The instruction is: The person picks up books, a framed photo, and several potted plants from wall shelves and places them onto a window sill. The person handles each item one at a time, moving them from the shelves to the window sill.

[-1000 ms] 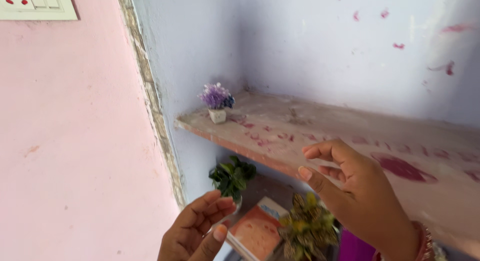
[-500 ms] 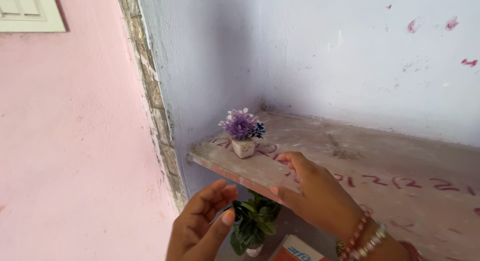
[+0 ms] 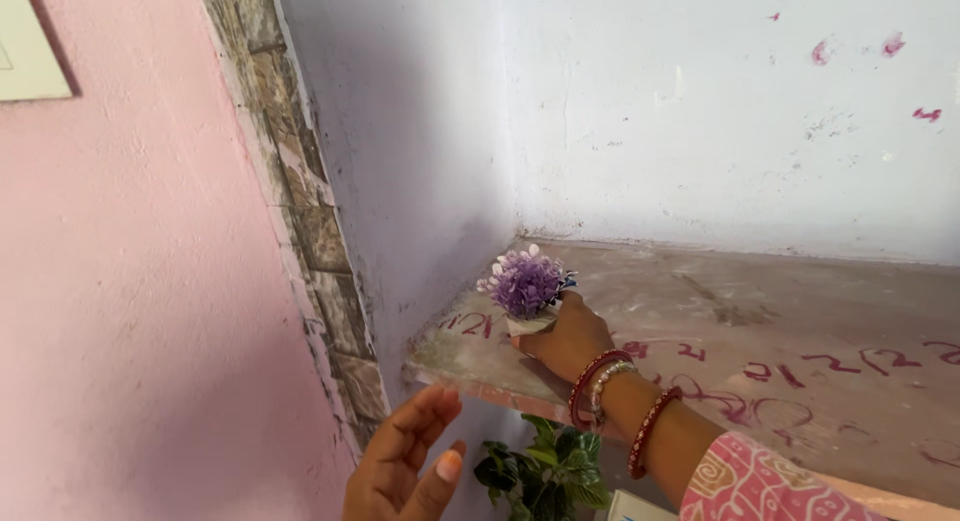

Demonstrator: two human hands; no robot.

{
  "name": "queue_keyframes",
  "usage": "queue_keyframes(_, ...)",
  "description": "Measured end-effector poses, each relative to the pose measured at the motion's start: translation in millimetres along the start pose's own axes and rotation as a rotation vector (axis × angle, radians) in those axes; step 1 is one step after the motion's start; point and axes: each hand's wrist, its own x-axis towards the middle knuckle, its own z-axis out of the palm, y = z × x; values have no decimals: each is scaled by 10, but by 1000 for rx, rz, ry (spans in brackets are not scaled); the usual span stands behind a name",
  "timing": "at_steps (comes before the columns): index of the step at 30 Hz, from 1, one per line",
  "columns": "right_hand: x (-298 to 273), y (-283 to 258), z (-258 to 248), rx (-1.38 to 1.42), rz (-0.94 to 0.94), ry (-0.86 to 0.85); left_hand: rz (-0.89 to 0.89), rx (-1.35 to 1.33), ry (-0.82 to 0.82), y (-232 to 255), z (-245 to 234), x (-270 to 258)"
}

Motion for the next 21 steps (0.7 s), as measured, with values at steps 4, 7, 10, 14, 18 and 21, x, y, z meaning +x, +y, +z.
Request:
queue_keyframes(4,14,-84,99,-22,77,78,-97,4,-27,-176,-145,95)
queue_keyframes(7,-85,-142,112,32,60,145,-99,0,-53,-225,-141,124)
queue_keyframes(10,-320,-116,54,133,3,148,-129,-1,-49,-229,-81,138)
queue_keyframes(14,-833,-1,-82,244,-182,82,-102,-4,-32,-232,143,118)
queue_keyframes(18,-1545,171,-202,529,-89,2,-12,-318,-213,-286,551,-131)
queue_keyframes(21,-1867,379,-416,607,-37,-18,8,-293,-351,-296,827,-294)
